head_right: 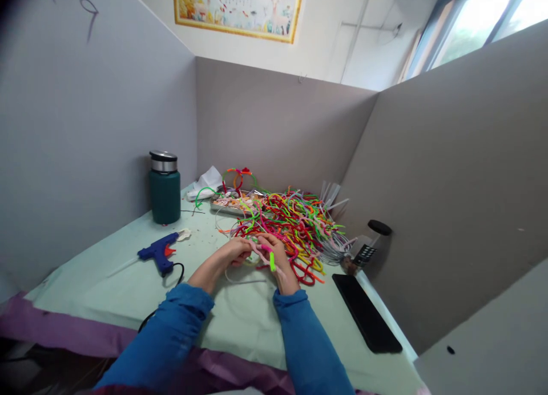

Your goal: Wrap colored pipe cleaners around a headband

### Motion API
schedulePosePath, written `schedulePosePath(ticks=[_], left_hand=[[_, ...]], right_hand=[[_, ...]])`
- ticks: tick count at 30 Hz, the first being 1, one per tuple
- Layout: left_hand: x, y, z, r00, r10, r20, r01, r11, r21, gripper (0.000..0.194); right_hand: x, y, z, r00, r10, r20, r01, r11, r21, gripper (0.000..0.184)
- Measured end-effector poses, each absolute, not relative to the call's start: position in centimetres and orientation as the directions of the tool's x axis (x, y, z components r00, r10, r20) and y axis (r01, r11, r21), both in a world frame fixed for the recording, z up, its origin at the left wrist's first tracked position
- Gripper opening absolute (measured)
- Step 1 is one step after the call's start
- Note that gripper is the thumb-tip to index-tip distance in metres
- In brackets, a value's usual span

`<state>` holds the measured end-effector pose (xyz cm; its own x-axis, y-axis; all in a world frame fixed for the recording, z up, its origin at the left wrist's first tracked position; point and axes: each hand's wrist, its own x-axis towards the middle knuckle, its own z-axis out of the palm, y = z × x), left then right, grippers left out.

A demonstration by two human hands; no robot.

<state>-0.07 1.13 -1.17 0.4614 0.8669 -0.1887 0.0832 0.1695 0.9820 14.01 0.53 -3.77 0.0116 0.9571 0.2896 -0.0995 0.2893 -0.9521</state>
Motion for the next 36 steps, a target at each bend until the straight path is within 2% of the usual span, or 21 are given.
schedulePosePath(ticks=[8, 11, 16, 24, 29, 36], left_hand=[[-0.1, 0.7, -1.2, 0.544, 0.795, -0.269, 0.217, 0.176, 0.960, 0.026], [-0.1, 0.8, -1.4, 0.556, 0.788, -0.264, 0.211, 0.173, 0.962, 0.028], [-0.2, 0.8, -1.3, 0.612, 0.764, -0.207, 0.151, 0.144, 0.978, 0.019], [-0.3, 0.2, -0.9, 0.648, 0.753, -0.117, 0.103, 0.066, 0.992, 0.032], [0.4, 0.4, -1.3, 0.592, 0.806, -0.003, 0.102, -0.072, 0.992, 0.038], [1.0, 1.2, -2.2, 0.474, 0.853, 0.216, 0.099, -0.295, 0.950, 0.024]], right_hand=[[15.3, -0.6, -3.3, -0.268, 0.953, 0.140, -0.211, 0.084, -0.974, 0.027], [15.3, -0.4, -3.5, -0.292, 0.947, 0.131, -0.206, 0.071, -0.976, 0.025], [15.1, 0.0, -3.8, -0.217, 0.965, 0.150, -0.218, 0.102, -0.971, 0.022], [14.6, 0.6, -4.3, -0.104, 0.975, 0.199, -0.235, 0.170, -0.957, 0.028], [14.3, 0.7, -4.2, 0.005, 0.973, 0.232, -0.247, 0.226, -0.942, 0.030], [14.1, 0.8, -4.1, 0.054, 0.967, 0.247, -0.233, 0.253, -0.939, 0.031]])
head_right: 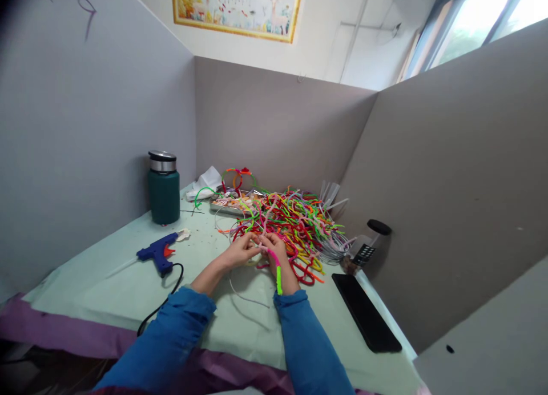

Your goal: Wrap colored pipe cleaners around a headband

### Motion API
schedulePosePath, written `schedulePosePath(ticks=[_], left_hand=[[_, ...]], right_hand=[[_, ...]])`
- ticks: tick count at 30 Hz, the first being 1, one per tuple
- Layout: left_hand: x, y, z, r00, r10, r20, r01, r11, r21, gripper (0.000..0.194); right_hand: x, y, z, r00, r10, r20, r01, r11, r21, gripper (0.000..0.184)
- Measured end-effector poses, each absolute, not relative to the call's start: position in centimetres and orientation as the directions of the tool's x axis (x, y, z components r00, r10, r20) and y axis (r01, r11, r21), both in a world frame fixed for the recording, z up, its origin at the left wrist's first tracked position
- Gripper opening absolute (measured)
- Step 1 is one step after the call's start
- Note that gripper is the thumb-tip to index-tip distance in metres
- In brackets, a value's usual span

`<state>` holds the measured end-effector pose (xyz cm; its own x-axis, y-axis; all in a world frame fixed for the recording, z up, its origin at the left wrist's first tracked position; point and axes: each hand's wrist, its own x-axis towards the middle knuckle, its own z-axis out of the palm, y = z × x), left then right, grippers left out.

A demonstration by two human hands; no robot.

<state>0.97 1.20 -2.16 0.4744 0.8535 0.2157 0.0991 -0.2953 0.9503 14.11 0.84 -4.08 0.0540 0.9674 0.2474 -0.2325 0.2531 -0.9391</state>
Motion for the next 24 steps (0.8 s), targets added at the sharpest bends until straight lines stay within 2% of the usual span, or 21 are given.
schedulePosePath(ticks=[10, 18, 24], left_hand=[[0.8, 0.9, -1.8, 0.463, 0.812, 0.355, 0.080, -0.437, 0.896, 0.017], [0.8, 1.6, -1.9, 0.282, 0.885, 0.370, 0.060, -0.401, 0.914, 0.019], [0.4, 2.3, -1.6, 0.060, 0.953, 0.298, -0.096, -0.291, 0.952, 0.024]], right_hand=[[13.8, 0.0, -4.4, 0.010, 0.946, 0.324, -0.159, 0.321, -0.934, 0.029], [13.9, 0.8, -5.6, 0.041, 0.933, 0.357, -0.057, 0.359, -0.932, 0.030], [15.2, 0.6, -3.6, 0.111, 0.914, 0.390, 0.102, 0.380, -0.919, 0.034]])
